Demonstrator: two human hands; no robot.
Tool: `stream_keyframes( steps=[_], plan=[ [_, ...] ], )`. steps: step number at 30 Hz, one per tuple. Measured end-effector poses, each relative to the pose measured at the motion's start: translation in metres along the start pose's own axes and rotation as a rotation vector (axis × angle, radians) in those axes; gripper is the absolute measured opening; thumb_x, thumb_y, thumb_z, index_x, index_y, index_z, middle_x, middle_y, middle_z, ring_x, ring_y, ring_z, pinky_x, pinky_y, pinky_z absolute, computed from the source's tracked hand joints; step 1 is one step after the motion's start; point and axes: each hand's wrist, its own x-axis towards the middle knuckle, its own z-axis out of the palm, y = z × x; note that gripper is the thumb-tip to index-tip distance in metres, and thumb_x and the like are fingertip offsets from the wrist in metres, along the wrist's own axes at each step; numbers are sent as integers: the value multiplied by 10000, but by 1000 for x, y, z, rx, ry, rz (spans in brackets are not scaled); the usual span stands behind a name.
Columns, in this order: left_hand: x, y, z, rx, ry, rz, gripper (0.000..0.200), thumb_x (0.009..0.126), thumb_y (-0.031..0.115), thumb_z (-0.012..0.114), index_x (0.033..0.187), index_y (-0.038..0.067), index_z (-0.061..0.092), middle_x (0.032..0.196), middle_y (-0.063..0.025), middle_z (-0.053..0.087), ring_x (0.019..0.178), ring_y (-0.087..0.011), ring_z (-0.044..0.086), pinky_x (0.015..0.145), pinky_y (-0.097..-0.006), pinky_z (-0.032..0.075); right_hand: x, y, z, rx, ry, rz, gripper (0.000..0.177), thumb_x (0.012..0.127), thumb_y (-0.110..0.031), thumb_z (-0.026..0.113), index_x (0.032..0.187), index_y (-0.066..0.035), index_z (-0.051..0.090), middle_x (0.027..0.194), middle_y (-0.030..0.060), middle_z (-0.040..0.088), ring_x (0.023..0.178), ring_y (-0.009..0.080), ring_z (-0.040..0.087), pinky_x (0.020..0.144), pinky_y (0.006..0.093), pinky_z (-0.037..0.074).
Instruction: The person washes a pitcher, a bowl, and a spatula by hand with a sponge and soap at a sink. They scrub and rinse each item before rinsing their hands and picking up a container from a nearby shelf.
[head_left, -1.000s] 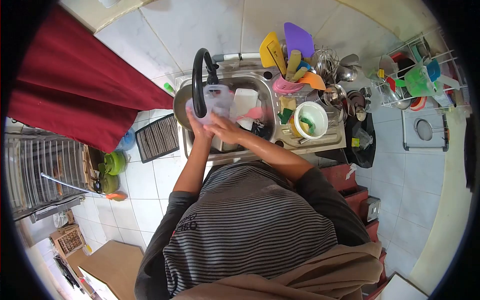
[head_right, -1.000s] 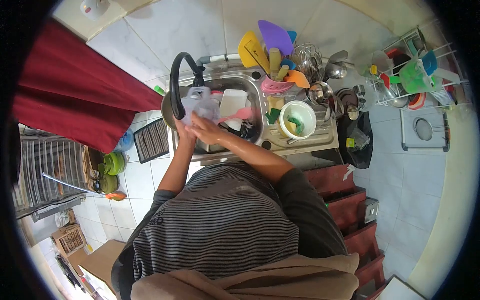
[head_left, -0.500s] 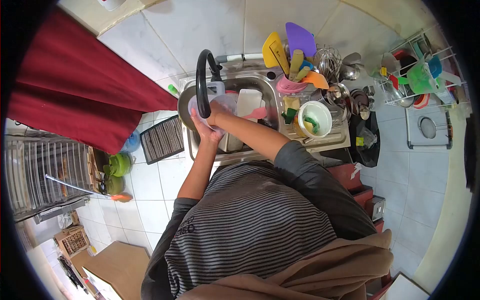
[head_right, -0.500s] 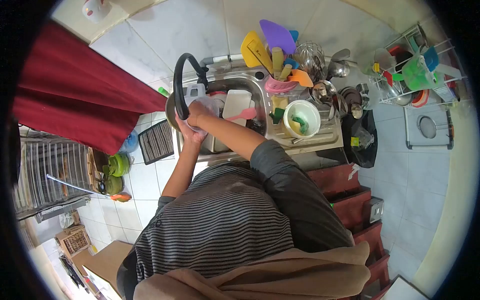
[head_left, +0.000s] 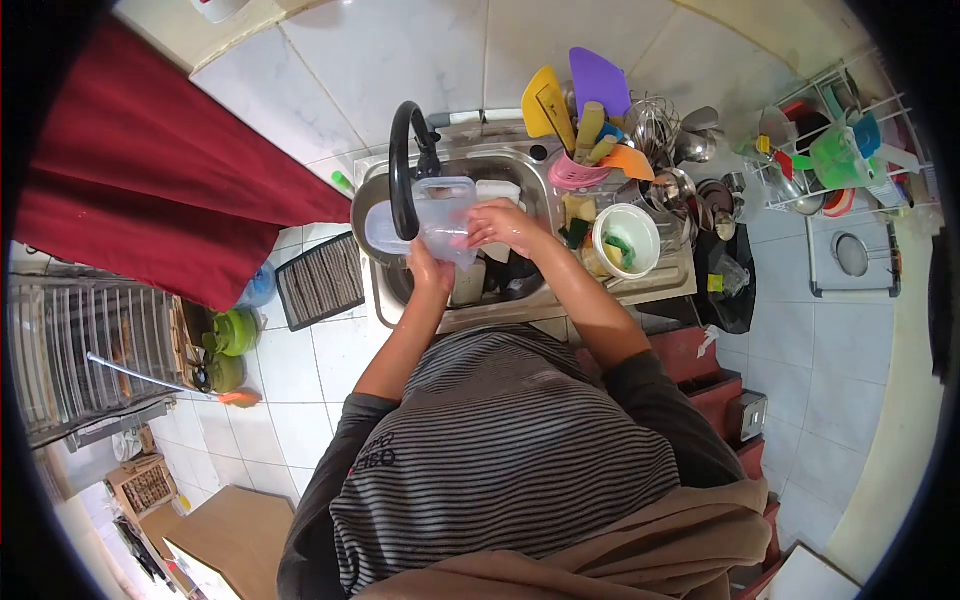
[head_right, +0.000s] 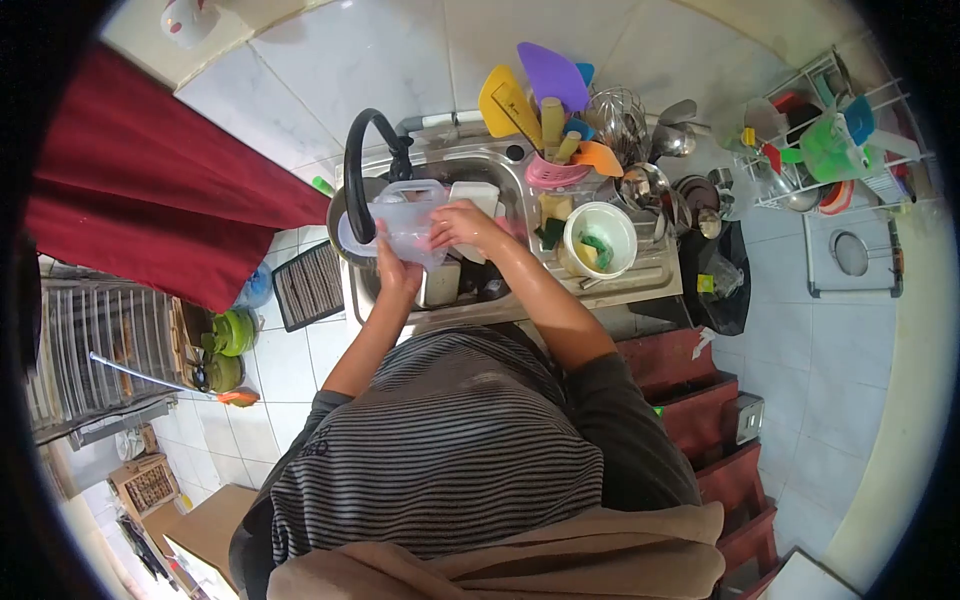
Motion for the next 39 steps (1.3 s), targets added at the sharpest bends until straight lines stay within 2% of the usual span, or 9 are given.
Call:
stream_keyframes(
  steps=[4, 12, 22, 26, 28, 30, 34, 37, 39],
  plan=[
    [-26, -12, 44, 267, 149, 269, 754, 680, 186, 762, 1252, 29, 297, 1213, -128, 430, 1089, -253, 449, 913, -380, 393, -18, 22, -18, 318, 287, 83, 360, 839, -290, 473, 1090, -37, 527, 958, 96, 599, 813, 213, 606, 718, 329, 474],
    [-39, -40, 51, 994, 15, 498, 1014, 533, 195, 839, 1279, -5, 181, 1227, -176, 352, 1134, -274, 387, 960, -372, 321, -30, 65, -38, 162, 649, 169, 393, 805, -328, 499, 1163, -172, 458, 1082, 46, 530, 946, 202, 516, 822, 407, 389],
    [-43, -40, 51, 1038, -357, 648, 1065, 512, 278, 851, 1282, -3, 170, 1243, -176, 344, 1166, -280, 362, 985, -391, 292, -65, 64, -44, 550, 360, -99, 305, 800, -250, 542, 1084, -148, 498, 1046, 29, 504, 929, 193, 516, 814, 417, 400],
    [-55, -19, 51, 1369, -711, 487, 925, 541, 334, 834, 1252, 39, 321, 1267, -148, 390, 1211, -274, 335, 1013, -403, 253, -103, 74, -42, 596, 192, -416, 240, 845, -147, 528, 1078, -91, 521, 935, 27, 552, 841, 170, 539, 782, 352, 445],
    [-64, -2, 66, 1415, -787, 445, 682, 599, 221, 792, 1166, 63, 448, 1141, -127, 528, 1074, -246, 494, 917, -376, 384, -159, 58, -48, 559, 113, -612, 249, 839, -103, 550, 1080, -60, 510, 931, 26, 549, 831, 147, 531, 748, 315, 450],
    [-52, 18, 75, 1306, -818, 187, 613, 615, 146, 766, 1144, 61, 467, 1051, -125, 577, 958, -232, 576, 836, -350, 455, -225, 22, -40, 161, 378, -571, 181, 773, -64, 628, 951, -47, 600, 858, 13, 593, 779, 106, 543, 701, 266, 445],
    [3, 14, 34, 1521, -859, 252, 364, 701, 55, 644, 1042, 47, 519, 922, -98, 613, 810, -217, 616, 739, -331, 494, -348, 0, -36, -308, 713, -373, 90, 744, -69, 638, 815, -14, 631, 770, -1, 600, 744, 90, 536, 677, 239, 424],
    [35, 4, 16, 1773, -970, 595, 300, 733, 115, 623, 1010, 43, 532, 922, -102, 613, 805, -239, 612, 741, -344, 486, -414, 19, -22, -463, 1076, -213, 152, 717, -133, 642, 807, -13, 616, 734, 35, 604, 730, 112, 548, 658, 261, 420],
    [49, -8, 4, 1755, -826, 288, 372, 742, 201, 632, 1046, 7, 540, 975, -168, 593, 893, -301, 584, 783, -371, 451, -452, 53, -14, -692, 1451, -36, 192, 714, -181, 625, 823, -25, 611, 755, 90, 616, 732, 204, 578, 674, 330, 438]
  ],
)
